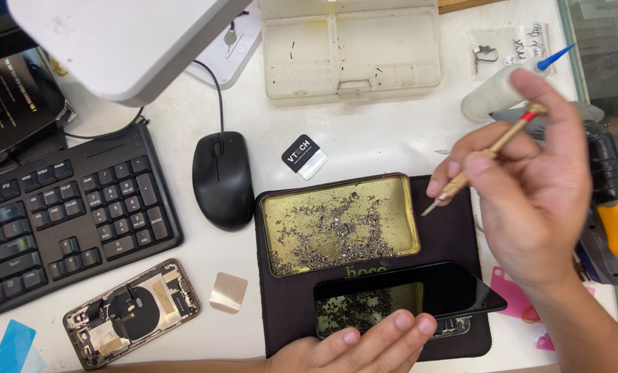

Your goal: The person uses a precision screwdriver to remove and place small screws from a disassembled smartphone, storing them in a metal tray. The hands repeatedly access the phone's internal frame and a compartmentalized parts box while working at a cluttered electronics repair desk.

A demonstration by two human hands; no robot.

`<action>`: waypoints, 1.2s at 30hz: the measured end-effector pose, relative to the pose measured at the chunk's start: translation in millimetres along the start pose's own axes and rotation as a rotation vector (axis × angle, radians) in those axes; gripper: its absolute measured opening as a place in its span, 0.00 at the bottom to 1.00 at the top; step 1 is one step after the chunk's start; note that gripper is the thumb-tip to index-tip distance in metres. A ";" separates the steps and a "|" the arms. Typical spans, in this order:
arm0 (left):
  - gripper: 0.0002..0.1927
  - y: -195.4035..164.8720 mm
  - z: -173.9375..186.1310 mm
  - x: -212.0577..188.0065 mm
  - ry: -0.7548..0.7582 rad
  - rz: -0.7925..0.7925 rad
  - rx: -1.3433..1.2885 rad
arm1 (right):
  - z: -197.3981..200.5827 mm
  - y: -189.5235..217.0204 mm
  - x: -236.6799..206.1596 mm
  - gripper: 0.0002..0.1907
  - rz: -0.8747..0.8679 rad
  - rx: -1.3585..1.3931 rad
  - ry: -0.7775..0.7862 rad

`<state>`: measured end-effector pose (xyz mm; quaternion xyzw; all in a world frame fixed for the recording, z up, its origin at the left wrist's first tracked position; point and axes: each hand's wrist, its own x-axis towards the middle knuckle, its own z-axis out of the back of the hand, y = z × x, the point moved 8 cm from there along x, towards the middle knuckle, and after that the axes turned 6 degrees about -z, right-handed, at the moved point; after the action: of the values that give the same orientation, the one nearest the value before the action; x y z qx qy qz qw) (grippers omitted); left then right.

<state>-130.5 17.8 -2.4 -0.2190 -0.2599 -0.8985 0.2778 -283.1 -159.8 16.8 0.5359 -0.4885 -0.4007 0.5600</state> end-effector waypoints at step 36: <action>0.19 -5.1 -5.0 -3.1 -0.029 0.001 0.042 | -32.4 -27.9 -7.0 0.25 -0.043 -1.152 0.589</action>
<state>-132.5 19.7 -9.7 -0.2265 -0.2825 -0.8894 0.2789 -250.8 -149.1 -10.0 0.2469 -0.0102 -0.4461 0.8602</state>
